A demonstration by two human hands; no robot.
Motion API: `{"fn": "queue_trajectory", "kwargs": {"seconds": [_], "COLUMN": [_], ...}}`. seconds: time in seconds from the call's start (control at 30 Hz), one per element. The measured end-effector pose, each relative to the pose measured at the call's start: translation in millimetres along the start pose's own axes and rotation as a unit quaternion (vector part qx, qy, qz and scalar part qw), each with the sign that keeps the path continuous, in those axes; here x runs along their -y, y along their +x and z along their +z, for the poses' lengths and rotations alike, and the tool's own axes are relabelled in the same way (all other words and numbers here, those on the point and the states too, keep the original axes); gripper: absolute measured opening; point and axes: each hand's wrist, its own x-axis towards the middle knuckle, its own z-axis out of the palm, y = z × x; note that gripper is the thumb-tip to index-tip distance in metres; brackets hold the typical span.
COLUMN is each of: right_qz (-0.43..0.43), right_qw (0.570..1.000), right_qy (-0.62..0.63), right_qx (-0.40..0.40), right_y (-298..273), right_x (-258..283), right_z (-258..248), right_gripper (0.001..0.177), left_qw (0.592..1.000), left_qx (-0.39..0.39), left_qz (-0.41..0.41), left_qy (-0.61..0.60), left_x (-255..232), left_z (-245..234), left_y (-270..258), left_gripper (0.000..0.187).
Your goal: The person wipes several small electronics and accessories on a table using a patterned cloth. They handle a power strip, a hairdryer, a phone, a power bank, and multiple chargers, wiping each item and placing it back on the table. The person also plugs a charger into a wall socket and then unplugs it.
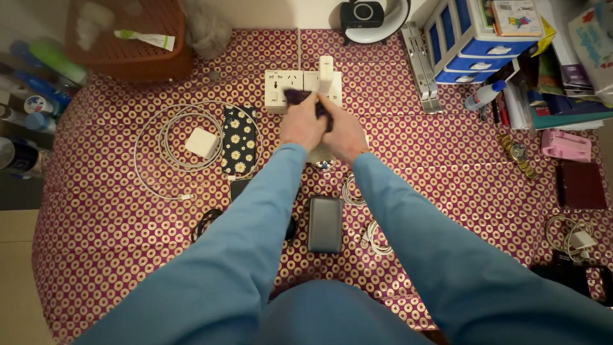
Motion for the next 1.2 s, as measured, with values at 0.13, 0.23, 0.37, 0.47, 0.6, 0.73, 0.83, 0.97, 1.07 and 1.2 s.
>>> {"fn": "queue_trajectory", "kwargs": {"seconds": [0.13,0.23,0.37,0.47,0.6,0.73,0.83,0.97,1.07,1.2], "right_qz": [0.090,0.088,0.089,0.000,-0.082,-0.086,0.041,0.090,-0.080,-0.208], "right_qw": [0.993,0.981,0.987,0.979,0.972,0.979,0.982,0.982,0.959,0.829], "right_qy": [-0.029,-0.069,-0.133,-0.202,-0.173,-0.131,-0.162,-0.162,0.018,0.104], "right_qx": [-0.068,-0.158,-0.003,-0.006,0.138,0.126,0.087,0.021,-0.271,-0.509], "right_y": [7,21,28,20,22,26,21,24,50,83], "right_x": [-11,-21,-17,-4,12,10,-12,-37,-32,-1], "right_z": [-4,-14,-4,10,19,14,-16,-83,-138,-172], "right_gripper": [0.043,0.035,0.039,0.045,0.051,0.054,0.048,0.036,0.037,0.020], "left_qw": [0.975,0.978,0.980,0.989,0.988,0.984,0.988,0.992,0.994,0.992], "left_qx": [-0.023,-0.135,-0.196,-0.135,-0.135,-0.153,-0.134,-0.109,-0.088,-0.105], "left_qz": [0.114,0.123,0.025,-0.063,-0.071,-0.082,-0.071,-0.054,-0.058,-0.074], "left_qy": [-0.191,-0.102,-0.004,0.001,0.003,-0.038,-0.018,-0.013,-0.013,-0.016], "left_x": [-3,28,69,82,82,88,91,87,79,76], "left_z": [-5,-14,-21,-23,-23,-27,-27,-29,-27,-27], "left_y": [19,32,42,44,44,42,42,38,27,11], "left_gripper": [0.057,0.048,0.056,0.048,0.041,0.055,0.057,0.055,0.048,0.047]}}
